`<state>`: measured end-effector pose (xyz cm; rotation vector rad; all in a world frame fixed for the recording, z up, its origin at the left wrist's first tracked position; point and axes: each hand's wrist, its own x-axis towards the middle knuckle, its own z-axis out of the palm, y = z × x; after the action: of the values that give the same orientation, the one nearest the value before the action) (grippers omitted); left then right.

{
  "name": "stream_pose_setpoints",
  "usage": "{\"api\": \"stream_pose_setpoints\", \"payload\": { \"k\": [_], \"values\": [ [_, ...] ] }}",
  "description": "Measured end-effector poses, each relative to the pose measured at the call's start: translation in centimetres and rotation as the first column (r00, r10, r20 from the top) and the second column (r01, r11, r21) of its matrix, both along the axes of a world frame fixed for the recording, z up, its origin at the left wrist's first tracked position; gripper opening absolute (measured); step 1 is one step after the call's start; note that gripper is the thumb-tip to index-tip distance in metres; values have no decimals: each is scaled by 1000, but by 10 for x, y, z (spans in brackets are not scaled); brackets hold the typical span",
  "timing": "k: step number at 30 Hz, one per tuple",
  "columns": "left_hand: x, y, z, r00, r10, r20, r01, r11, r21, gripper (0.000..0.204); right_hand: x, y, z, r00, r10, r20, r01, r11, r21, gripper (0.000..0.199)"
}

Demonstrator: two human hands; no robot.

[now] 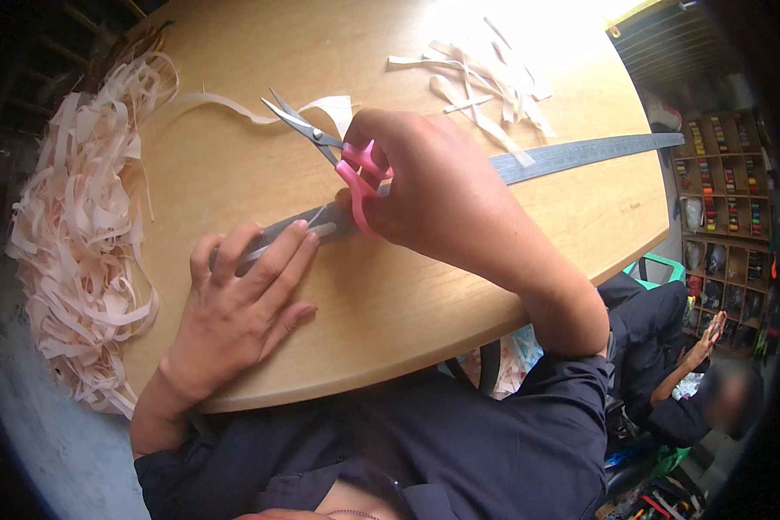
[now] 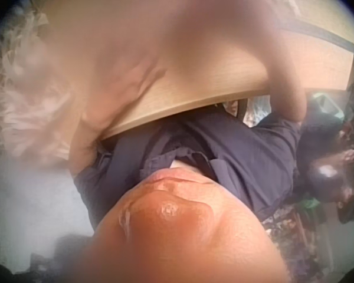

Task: The person uses pink-handled scissors and a metal ruler to cut long strips of light-colored rubber material into uniform short segments. The cut pieces are placed in a pile on the table.

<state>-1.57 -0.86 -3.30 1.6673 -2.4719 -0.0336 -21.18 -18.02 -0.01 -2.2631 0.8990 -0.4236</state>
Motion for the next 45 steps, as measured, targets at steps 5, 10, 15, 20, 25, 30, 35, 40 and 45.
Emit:
{"api": "stream_pose_setpoints", "payload": {
  "k": [5,10,15,20,25,30,35,40,45],
  "values": [
    [-1,0,0,1000,3,-21,-3,1000,2,54,-1,-1,3,1000,-7,3,7,1000,28,28],
    [-1,0,-1,1000,5,-20,-5,1000,3,53,0,0,4,1000,3,-3,-3,999,35,29],
    [-1,0,-2,1000,6,-16,-6,1000,-10,53,-1,-2,1,999,31,-9,-30,999,19,31],
    [0,0,-1,1000,-1,-7,1,1000,2,54,2,4,-3,995,47,-82,-49,999,-17,34],
    [2,-1,3,999,-12,-53,13,1000,22,57,6,9,-9,996,54,-65,-56,998,-38,36],
    [38,3,25,963,79,-258,-64,996,68,52,4,9,-10,998,56,-31,-56,998,-4,33],
    [77,14,50,910,233,-344,-199,971,132,22,5,10,-10,998,35,-43,-33,998,48,32],
    [76,13,45,908,244,-339,-180,961,209,19,6,9,-9,997,53,-54,-52,998,29,31],
    [70,9,36,911,218,-349,-184,975,126,23,6,11,-6,997,53,-60,-50,998,46,31]
  ]
}}
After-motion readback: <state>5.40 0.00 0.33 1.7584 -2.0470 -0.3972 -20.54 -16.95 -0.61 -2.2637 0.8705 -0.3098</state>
